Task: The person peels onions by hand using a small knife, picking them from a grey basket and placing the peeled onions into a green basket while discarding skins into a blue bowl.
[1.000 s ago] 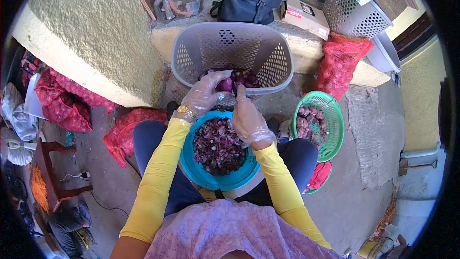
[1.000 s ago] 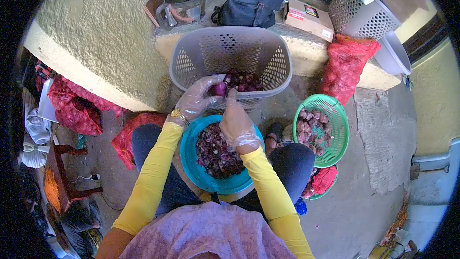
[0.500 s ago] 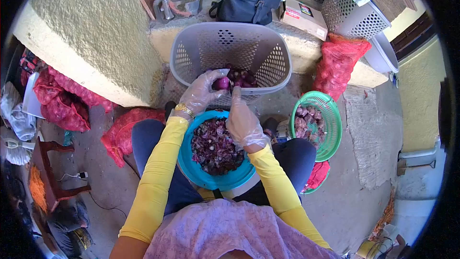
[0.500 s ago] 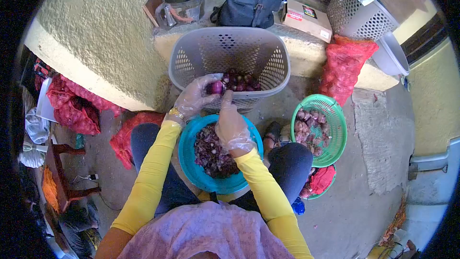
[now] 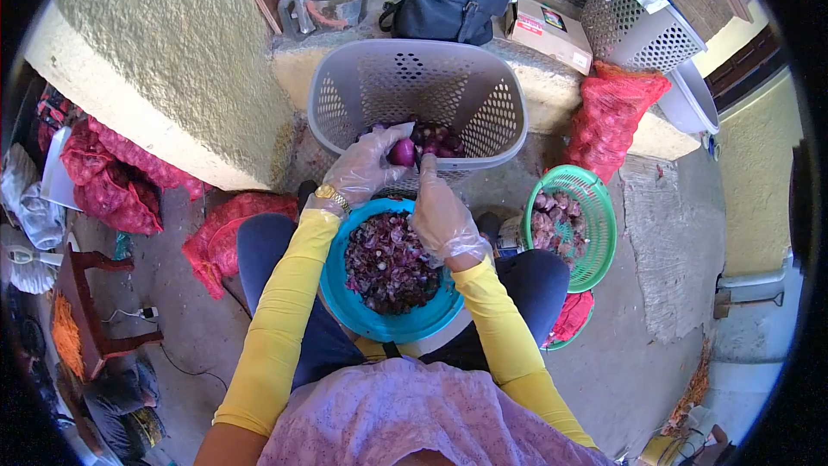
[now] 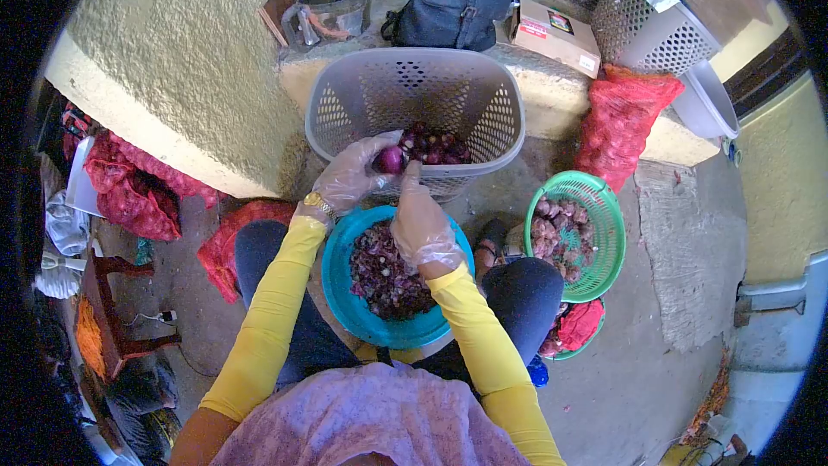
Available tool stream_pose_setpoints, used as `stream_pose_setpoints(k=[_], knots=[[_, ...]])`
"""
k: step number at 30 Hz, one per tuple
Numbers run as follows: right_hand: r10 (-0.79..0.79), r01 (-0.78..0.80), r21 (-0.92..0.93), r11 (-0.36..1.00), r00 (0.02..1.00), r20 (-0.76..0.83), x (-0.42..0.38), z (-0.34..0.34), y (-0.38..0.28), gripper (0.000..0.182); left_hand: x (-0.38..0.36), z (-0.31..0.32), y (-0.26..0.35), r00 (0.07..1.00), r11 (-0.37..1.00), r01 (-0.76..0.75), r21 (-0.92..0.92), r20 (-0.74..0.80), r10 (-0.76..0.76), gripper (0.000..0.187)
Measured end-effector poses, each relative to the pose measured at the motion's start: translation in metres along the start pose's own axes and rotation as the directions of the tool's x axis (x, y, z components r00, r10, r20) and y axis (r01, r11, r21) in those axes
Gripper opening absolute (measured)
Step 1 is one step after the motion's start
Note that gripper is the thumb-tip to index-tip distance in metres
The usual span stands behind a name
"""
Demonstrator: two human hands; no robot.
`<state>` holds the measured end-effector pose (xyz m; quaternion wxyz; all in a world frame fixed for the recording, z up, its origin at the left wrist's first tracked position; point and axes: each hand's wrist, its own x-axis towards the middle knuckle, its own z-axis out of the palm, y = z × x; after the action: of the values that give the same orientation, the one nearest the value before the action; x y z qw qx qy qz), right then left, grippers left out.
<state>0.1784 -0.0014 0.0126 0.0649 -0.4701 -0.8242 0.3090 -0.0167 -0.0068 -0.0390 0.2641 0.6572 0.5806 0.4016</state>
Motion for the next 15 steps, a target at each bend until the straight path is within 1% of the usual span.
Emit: stream_pose_setpoints(k=[1,3,4,6,7,9,10,12,13,14,15], knots=[[-0.001,0.001,0.000,1.000,1.000,0.000,0.001,0.001,0.002,0.081,0.001,0.000,-0.003,1.000,1.000,0.000,0.000,-0.001,0.000,0.073],[-0.064,0.063,-0.015,0.998,0.997,-0.041,-0.001,0.010,0.010,0.084,0.002,-0.001,-0.007,0.999,0.999,-0.035,0.017,0.000,0.035,0.071],[-0.061,0.061,-0.014,0.998,0.997,-0.039,-0.003,0.016,0.012,0.084,0.002,-0.001,-0.008,0.999,0.999,-0.033,0.015,0.002,0.033,0.071],[-0.067,0.067,-0.004,0.998,0.991,-0.120,-0.006,0.027,0.015,0.091,0.003,-0.002,-0.008,1.000,0.987,0.014,-0.158,-0.001,-0.014,0.069],[-0.066,0.066,-0.006,0.998,0.990,-0.122,-0.006,0.038,0.025,0.091,0.005,-0.005,-0.002,1.000,0.987,0.011,-0.160,-0.001,-0.011,0.069],[-0.237,0.235,-0.041,0.971,0.928,-0.287,-0.009,0.055,0.040,0.099,0.006,-0.010,0.007,0.997,0.998,0.054,-0.043,0.048,-0.052,0.067],[-0.237,0.236,-0.042,0.971,0.928,-0.288,-0.010,0.058,0.042,0.099,0.006,-0.011,0.008,0.998,0.998,0.053,-0.043,0.047,-0.051,0.067],[-0.135,0.139,0.006,0.990,0.969,-0.209,-0.011,0.062,0.042,0.100,0.005,-0.012,0.011,0.999,0.998,0.042,-0.040,0.030,-0.041,0.065],[-0.135,0.139,0.005,0.990,0.968,-0.210,-0.007,0.076,0.055,0.100,0.006,-0.011,0.007,0.999,0.998,0.041,-0.040,0.030,-0.040,0.065],[-0.240,0.244,-0.023,0.970,0.929,-0.282,0.003,0.102,0.078,0.100,0.007,-0.007,-0.001,1.000,1.000,0.008,0.005,0.016,-0.008,0.064],[-0.291,0.294,-0.040,0.955,0.902,-0.318,0.006,0.106,0.081,0.099,0.008,-0.007,0.000,1.000,0.998,-0.025,0.051,0.003,0.025,0.064]])
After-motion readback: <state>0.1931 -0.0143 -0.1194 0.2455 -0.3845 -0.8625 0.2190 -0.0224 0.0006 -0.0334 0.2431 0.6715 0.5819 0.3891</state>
